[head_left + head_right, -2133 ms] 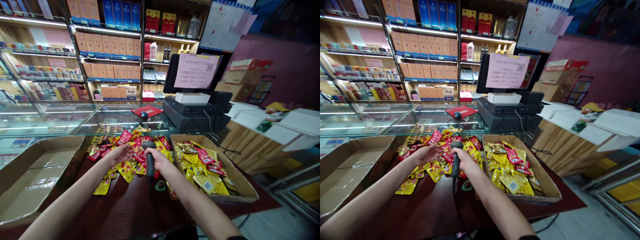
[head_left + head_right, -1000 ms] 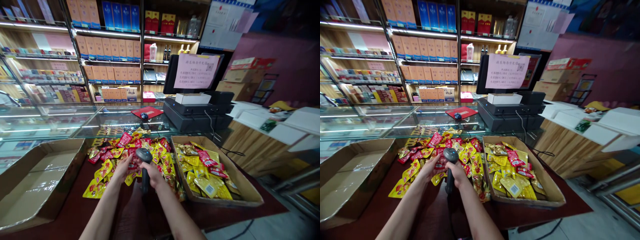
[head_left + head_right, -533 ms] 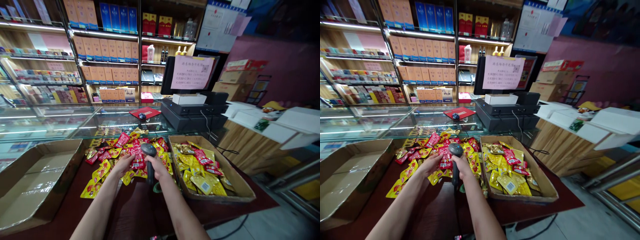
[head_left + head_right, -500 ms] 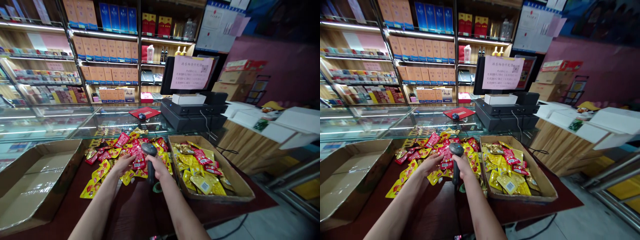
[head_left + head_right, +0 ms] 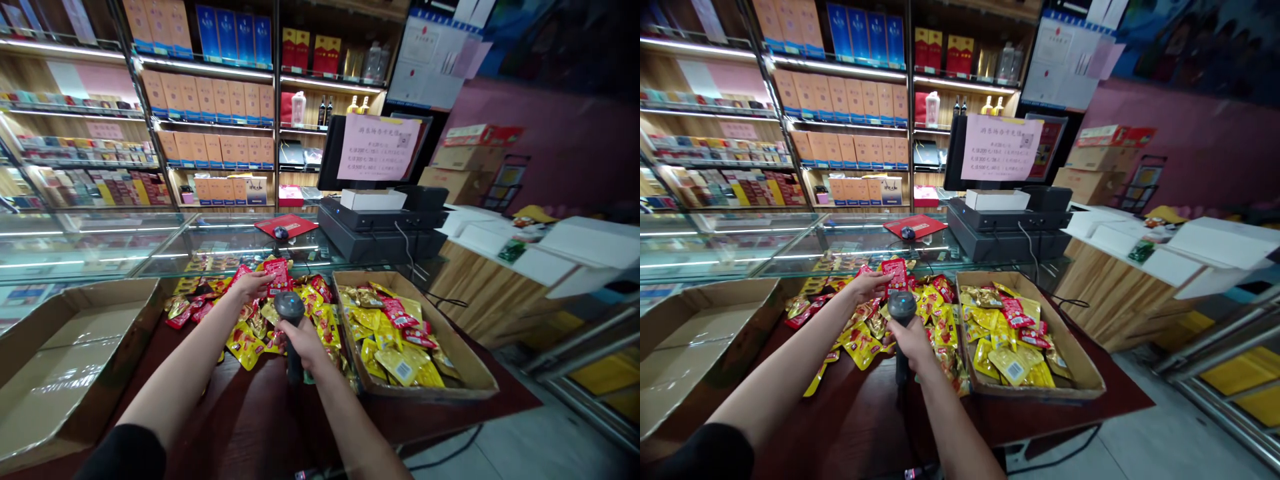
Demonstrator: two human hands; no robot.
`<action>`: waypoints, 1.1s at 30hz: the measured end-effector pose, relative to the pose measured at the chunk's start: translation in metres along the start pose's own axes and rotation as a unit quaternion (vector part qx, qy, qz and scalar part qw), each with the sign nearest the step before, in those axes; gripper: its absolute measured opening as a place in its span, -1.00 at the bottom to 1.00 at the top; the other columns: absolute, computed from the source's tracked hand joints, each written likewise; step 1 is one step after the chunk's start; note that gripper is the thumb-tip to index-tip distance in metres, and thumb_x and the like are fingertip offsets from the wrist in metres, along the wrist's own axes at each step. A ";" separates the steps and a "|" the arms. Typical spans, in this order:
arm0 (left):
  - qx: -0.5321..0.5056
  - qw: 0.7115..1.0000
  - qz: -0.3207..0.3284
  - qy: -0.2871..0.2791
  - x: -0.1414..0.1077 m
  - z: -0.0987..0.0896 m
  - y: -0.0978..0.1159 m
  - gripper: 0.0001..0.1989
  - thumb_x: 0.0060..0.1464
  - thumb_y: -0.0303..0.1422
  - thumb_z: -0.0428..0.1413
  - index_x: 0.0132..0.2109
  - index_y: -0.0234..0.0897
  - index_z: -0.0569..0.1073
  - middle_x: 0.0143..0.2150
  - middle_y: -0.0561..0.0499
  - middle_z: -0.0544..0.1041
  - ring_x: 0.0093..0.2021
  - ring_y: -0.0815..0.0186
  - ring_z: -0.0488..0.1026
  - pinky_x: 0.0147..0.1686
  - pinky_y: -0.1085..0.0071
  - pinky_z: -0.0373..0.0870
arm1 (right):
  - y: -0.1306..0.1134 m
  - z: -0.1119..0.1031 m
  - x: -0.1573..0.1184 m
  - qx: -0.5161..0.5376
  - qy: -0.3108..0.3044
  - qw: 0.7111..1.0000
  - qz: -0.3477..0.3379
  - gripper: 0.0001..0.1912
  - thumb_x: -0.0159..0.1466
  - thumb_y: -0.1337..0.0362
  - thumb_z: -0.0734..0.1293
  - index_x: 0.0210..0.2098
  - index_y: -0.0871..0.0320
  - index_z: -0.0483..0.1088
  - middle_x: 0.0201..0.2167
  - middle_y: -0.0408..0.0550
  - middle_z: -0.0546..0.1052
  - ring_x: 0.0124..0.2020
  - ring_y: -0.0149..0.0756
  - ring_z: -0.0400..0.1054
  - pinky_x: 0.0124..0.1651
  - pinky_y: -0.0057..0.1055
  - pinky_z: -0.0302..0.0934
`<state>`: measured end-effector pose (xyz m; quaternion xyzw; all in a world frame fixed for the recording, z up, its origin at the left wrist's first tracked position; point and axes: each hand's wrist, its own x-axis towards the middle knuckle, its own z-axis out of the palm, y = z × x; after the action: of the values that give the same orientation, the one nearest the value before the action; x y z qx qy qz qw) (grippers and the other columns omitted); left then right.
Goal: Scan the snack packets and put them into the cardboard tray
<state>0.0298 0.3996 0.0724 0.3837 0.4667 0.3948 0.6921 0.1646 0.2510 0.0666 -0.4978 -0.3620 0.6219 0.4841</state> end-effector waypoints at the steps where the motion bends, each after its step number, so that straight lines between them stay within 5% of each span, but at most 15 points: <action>1: 0.014 1.000 0.000 0.000 0.002 0.002 0.003 -0.52 -0.37 -0.38 0.38 -0.24 -0.34 0.39 -0.40 -0.01 0.53 -0.49 0.39 0.47 -0.47 0.49 0.38 | 0.000 0.002 -0.001 -0.008 0.006 1.000 -0.002 -0.85 -0.07 0.27 0.37 -0.52 0.18 0.32 -0.68 -0.19 0.37 -0.70 -0.41 0.28 -0.68 -0.50 0.11; 7: 0.040 0.999 -0.005 0.002 0.011 0.008 0.004 -0.52 -0.36 -0.36 0.38 -0.23 -0.33 0.39 -0.38 -0.02 0.53 -0.48 0.39 0.47 -0.46 0.48 0.38 | -0.001 0.006 -0.005 -0.044 0.039 0.998 0.000 -0.87 0.02 0.26 0.33 -0.57 0.14 0.28 -0.84 -0.26 0.24 -0.78 -0.44 0.15 -0.69 -0.49 0.06; 33: 0.050 0.999 -0.016 -0.008 0.008 0.010 0.004 -0.51 -0.44 -0.31 0.39 -0.31 -0.31 0.38 -0.50 0.07 0.47 -0.55 0.44 0.39 -0.54 0.52 0.28 | -0.001 0.007 -0.004 -0.050 0.029 0.998 -0.022 -0.86 0.01 0.25 0.30 -0.57 0.16 0.25 -0.87 -0.27 0.23 -0.82 -0.46 0.11 -0.70 -0.52 0.01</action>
<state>0.0406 0.4073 0.0758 0.4133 0.4862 0.3574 0.6819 0.1579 0.2471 0.0703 -0.5311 -0.3889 0.5779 0.4824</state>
